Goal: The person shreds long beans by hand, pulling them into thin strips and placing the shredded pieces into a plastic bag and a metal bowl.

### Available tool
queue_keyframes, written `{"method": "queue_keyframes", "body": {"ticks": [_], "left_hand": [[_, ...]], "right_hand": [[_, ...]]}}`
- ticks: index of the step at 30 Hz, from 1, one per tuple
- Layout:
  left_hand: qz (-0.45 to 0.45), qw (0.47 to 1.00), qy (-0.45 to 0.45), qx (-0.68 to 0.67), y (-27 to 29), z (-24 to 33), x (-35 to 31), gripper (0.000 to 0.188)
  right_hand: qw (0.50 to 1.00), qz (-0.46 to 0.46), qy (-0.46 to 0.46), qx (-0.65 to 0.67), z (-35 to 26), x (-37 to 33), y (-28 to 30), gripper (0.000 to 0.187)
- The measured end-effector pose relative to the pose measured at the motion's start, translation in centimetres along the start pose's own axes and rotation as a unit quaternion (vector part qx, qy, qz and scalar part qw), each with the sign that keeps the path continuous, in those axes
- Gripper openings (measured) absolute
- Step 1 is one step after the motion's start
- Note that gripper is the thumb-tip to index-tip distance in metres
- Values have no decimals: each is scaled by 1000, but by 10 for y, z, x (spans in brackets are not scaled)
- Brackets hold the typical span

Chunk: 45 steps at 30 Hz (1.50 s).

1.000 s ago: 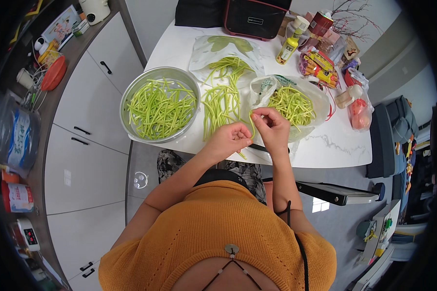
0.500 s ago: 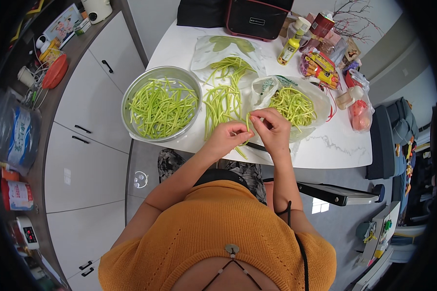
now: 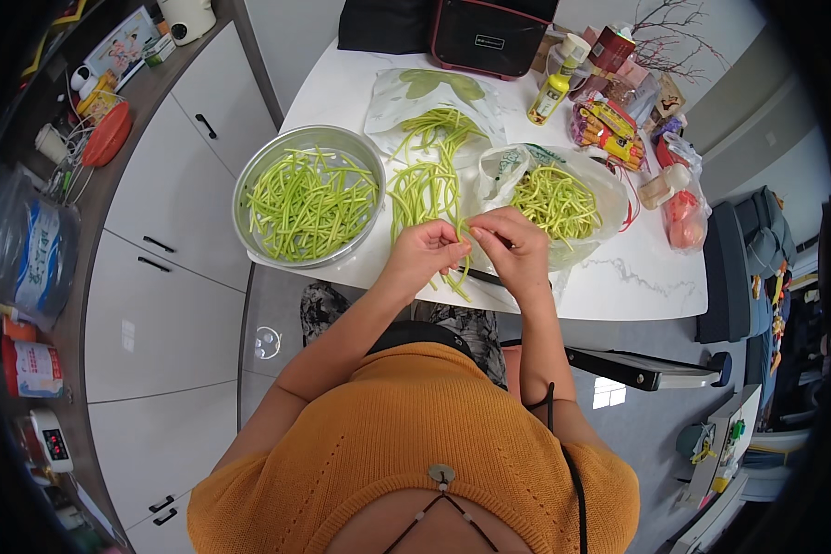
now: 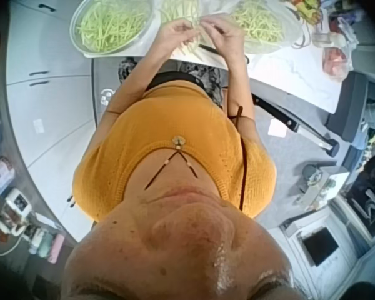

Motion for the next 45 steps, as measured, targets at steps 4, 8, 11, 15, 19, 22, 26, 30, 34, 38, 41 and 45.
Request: {"method": "queue_keyframes", "body": {"ticks": [4,8,11,15,19,22,26,30,34,38,41,45], "left_hand": [[49,998,-37,-4,13,9,3,8],[108,992,-65,-6,29,20,5,9],[177,978,-112,-1,61,28,1,9],[271,948,-164,39,102,50,-12,6],[325,914,-209,123,135,68,-21,7],[339,900,-204,182,154,70,-21,17],[349,892,-193,214,167,61,-19,33],[347,888,-187,236,163,59,-19,33],[354,876,-180,273,156,65,-23,23],[352,868,-194,292,145,69,-26,18],[329,883,-172,289,130,60,-22,17],[265,894,-168,319,99,46,-17,15]], "right_hand": [[1000,-5,15,1,1,-3,-1,12],[998,18,-47,-22,2,-5,10,11],[992,78,-76,-69,17,-7,30,10],[970,163,-117,-137,42,-14,64,11],[938,215,-102,-252,56,-15,83,16],[942,204,-65,-258,50,-10,73,19],[974,111,-46,-192,46,-6,31,17],[976,-15,-13,-217,50,-4,-18,15],[948,-96,-47,-301,64,-3,-56,9],[914,-126,-65,-380,84,-3,-74,6],[913,-133,-94,-375,91,-2,-76,14],[976,-55,-79,-193,71,2,-60,8]]}}
Point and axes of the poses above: each hand's wrist, its own x-axis towards the middle knuckle, its own y-axis out of the back of the hand, z = x × y, the point moved 5 cm from there along x, towards the middle knuckle, and after that the axes turned 5 degrees about -z, right-handed, at the moved point
